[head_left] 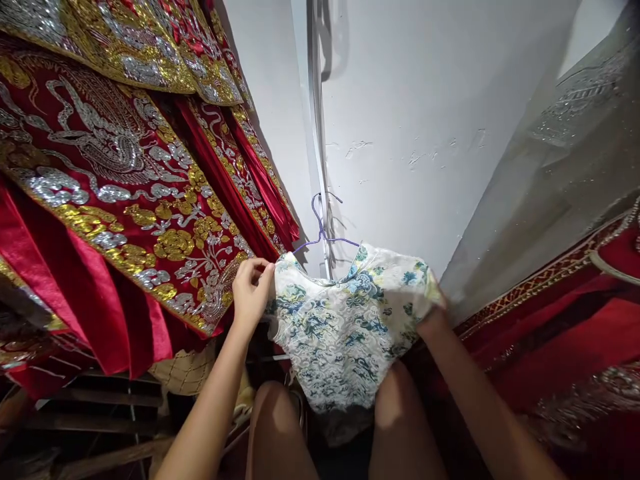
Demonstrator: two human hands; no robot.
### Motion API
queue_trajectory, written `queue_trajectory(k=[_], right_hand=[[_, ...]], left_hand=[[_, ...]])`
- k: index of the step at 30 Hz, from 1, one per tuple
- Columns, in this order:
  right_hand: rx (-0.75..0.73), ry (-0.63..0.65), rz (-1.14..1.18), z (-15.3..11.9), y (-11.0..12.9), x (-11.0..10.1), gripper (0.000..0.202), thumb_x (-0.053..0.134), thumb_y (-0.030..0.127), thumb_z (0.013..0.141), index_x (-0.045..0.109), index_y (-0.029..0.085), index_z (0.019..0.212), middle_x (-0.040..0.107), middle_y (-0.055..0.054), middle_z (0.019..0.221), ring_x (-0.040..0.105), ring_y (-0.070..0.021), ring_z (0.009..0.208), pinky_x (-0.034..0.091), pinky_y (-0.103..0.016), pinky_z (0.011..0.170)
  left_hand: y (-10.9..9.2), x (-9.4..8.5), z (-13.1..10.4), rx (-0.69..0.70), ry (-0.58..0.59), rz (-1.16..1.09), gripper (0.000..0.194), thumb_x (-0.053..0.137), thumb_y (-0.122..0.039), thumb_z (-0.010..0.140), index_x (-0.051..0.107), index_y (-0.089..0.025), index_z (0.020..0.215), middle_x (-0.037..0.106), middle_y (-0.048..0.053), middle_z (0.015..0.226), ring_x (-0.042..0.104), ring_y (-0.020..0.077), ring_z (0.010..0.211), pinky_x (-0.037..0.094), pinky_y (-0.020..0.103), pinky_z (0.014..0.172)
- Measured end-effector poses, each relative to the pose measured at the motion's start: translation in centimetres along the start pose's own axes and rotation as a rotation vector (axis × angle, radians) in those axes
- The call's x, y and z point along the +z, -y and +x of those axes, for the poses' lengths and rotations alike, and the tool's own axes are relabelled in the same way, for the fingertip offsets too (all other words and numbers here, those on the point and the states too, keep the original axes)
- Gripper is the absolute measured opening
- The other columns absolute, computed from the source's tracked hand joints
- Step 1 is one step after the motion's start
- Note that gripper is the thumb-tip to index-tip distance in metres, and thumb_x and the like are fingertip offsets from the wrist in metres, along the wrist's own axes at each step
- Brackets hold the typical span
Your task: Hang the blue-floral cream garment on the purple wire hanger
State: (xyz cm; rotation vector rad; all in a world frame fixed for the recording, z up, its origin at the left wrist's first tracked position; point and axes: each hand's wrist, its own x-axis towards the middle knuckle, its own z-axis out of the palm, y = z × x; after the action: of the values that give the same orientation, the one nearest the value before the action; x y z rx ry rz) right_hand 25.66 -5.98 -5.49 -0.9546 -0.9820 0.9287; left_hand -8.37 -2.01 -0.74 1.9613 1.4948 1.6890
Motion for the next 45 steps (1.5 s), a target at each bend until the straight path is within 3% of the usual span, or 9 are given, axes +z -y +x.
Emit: queue_trajectory(k=[2,7,13,17,19,24,33,36,45], right_hand=[[0.084,-0.014,0.175,0.4,0.2,-0.5,0.059,0.049,0.075,0.087,0.073,0.021,0.095,0.076,-0.008,0.085,0.074,-0.0299,0.089,0.062,-0.045,0.073],[0.055,-0.091,0.445,1.9,4.0,1.6,0.035,0.074,0.053,0.076,0.074,0.021,0.09,0.075,-0.002,0.076,0.076,-0.0297,0.088,0.063,-0.042,0.078],[-0.132,0.634,0.231,-1.8,7.2,4.8,0.063,0.075,0.07,0.071,0.073,0.024,0.114,0.076,-0.009,0.102,0.073,-0.0342,0.099,0.063,-0.049,0.08],[-0.271,1.012,-0.057,-4.6,6.5,4.4,0.063,0.072,0.065,0.08,0.067,0.025,0.128,0.063,-0.013,0.137,0.057,-0.0371,0.131,0.047,-0.053,0.108],[-0.395,0.885,-0.316,-5.2,5.5,4.5,0.068,0.07,0.054,0.087,0.049,0.029,0.147,0.048,-0.012,0.154,0.042,-0.0344,0.145,0.037,-0.053,0.117],[-0.64,0.666,-0.866,-5.9,1.4,5.9,0.112,0.078,0.03,0.078,0.005,0.024,0.163,0.016,-0.019,0.167,0.019,-0.0399,0.153,0.026,-0.061,0.121],[-0.407,0.34,-0.929,-6.6,-2.2,1.3,0.069,0.062,0.013,0.064,0.05,0.025,0.13,0.068,-0.008,0.113,0.068,-0.0309,0.101,0.057,-0.041,0.08],[-0.325,0.299,-0.987,-6.4,-1.2,0.3,0.049,0.059,0.015,0.065,0.054,0.024,0.113,0.069,-0.006,0.099,0.068,-0.0299,0.091,0.056,-0.041,0.076],[-0.683,0.334,-1.1,-6.8,-1.6,3.5,0.082,0.069,0.03,0.069,0.036,0.017,0.143,0.049,-0.021,0.134,0.051,-0.041,0.12,0.043,-0.056,0.101]], left_hand=[[-0.1,-0.3,0.0,0.065,0.01,0.019,0.035,0.047,-0.043,0.099,0.07,-0.018,0.091,0.068,0.007,0.096,0.062,0.0205,0.091,0.046,0.031,0.084],[-2.6,0.4,2.0,0.083,0.157,-0.036,0.042,0.042,-0.047,0.101,0.072,-0.017,0.103,0.073,0.005,0.098,0.065,0.0209,0.092,0.046,0.029,0.081],[-3.2,1.4,2.2,0.013,-0.031,-0.082,0.039,0.063,-0.048,0.09,0.062,-0.017,0.067,0.053,-0.003,0.059,0.047,0.0119,0.057,0.034,0.024,0.057],[-2.5,2.2,0.6,-0.186,-0.227,-0.378,0.058,0.049,-0.065,0.093,0.051,-0.02,0.057,0.042,-0.003,0.051,0.039,0.0113,0.048,0.029,0.026,0.048],[-3.1,2.8,0.0,-0.299,-0.158,-0.628,0.066,0.039,-0.075,0.092,0.054,-0.02,0.059,0.046,-0.001,0.052,0.042,0.0116,0.047,0.031,0.025,0.046],[-7.0,5.1,-1.3,-0.622,0.409,-1.242,0.072,0.03,-0.078,0.091,0.064,-0.017,0.073,0.056,0.004,0.062,0.052,0.0134,0.054,0.046,0.025,0.056],[-7.7,6.5,-2.3,-0.466,0.443,-1.066,0.063,0.044,-0.071,0.093,0.072,-0.016,0.08,0.068,0.008,0.087,0.062,0.0158,0.083,0.051,0.024,0.076],[-8.1,6.7,-1.7,-0.506,0.555,-1.088,0.064,0.041,-0.072,0.094,0.072,-0.017,0.082,0.07,0.009,0.094,0.064,0.0189,0.088,0.052,0.03,0.082],[-10.5,9.5,-2.8,-0.544,0.764,-1.321,0.062,0.049,-0.072,0.09,0.071,-0.017,0.109,0.073,0.012,0.105,0.066,0.0255,0.105,0.046,0.038,0.101]])
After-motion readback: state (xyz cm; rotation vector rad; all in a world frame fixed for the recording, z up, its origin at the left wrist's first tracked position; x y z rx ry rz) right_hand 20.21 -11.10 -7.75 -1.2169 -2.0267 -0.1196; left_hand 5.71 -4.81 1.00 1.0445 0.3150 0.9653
